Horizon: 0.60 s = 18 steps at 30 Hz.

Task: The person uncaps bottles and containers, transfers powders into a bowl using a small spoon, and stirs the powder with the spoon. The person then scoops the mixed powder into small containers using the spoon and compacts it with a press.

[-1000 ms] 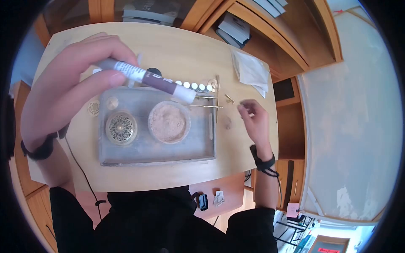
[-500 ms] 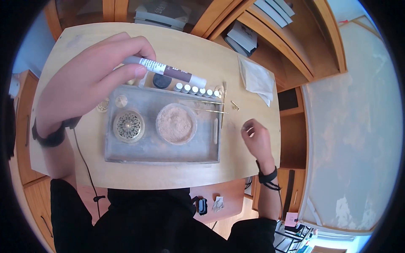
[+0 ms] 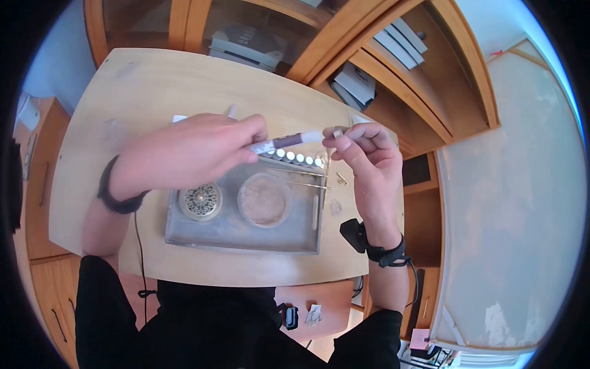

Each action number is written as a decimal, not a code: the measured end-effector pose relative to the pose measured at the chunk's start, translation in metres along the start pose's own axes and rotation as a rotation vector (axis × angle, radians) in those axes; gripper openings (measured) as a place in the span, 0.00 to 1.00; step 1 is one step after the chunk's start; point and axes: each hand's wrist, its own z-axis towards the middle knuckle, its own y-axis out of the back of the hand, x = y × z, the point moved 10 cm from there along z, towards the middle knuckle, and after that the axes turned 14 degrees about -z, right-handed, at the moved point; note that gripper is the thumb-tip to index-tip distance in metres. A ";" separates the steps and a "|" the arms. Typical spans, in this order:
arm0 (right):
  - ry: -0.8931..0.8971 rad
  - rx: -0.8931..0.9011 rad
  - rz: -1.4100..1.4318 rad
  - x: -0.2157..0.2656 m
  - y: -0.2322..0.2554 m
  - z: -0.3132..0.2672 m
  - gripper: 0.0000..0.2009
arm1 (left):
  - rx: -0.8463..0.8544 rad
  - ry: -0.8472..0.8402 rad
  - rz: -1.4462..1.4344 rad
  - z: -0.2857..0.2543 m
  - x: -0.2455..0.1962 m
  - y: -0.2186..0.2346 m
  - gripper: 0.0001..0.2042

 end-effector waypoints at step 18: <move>0.178 0.215 -0.112 0.046 -0.018 0.013 0.11 | -0.162 -0.264 0.094 0.000 -0.019 0.009 0.06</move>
